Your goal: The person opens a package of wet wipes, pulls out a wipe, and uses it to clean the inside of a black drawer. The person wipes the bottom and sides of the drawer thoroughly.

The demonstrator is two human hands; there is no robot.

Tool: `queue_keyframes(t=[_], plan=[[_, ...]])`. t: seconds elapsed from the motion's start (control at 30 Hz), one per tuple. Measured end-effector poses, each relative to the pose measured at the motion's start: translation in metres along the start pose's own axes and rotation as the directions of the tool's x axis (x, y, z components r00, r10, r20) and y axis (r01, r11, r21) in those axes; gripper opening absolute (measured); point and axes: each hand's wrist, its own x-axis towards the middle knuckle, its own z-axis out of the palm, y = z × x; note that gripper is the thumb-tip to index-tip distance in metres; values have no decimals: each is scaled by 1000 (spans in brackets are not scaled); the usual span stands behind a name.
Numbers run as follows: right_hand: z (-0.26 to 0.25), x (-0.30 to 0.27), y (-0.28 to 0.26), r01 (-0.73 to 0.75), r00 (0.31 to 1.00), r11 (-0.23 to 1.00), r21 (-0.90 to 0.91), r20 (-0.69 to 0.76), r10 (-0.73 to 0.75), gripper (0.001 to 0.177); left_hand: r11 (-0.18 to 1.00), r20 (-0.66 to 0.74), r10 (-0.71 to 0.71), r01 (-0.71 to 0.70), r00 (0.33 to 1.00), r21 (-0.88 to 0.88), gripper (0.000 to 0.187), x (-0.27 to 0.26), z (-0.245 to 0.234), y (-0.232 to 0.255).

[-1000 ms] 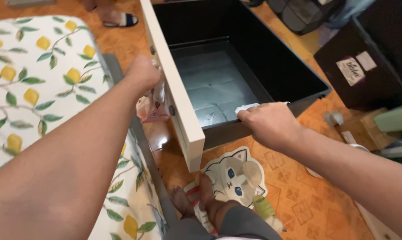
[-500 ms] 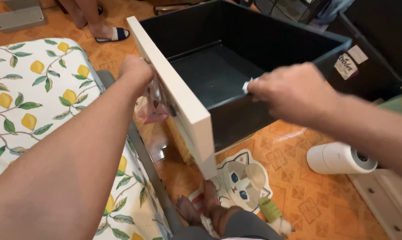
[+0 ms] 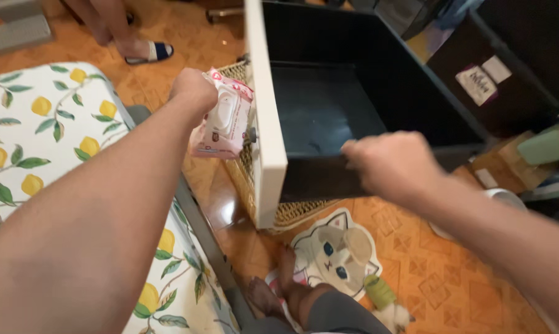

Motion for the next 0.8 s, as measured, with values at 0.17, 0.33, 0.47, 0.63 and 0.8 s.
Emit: queue_keyframes(t=[0.17,0.33,0.47,0.63,0.8], plan=[[81,-20,-59,6,1000,968,250,28,-13,15,969,76,74,-89,994,229,26,43,38,-28],[121,-9,-86,51,995,914,402,54,-79,16,937,-22,249,-235,968,257,25,93,68,-66],[133,15,-113,57,977,859,509,147,-152,30,883,12,338,-322,941,341,28,143,91,-78],[128,56,-118,7,998,784,621,45,-44,11,592,263,472,-524,841,612,27,220,122,-81],[131,65,-112,-8,999,727,687,-25,35,11,640,222,431,-470,875,608,28,174,149,-71]])
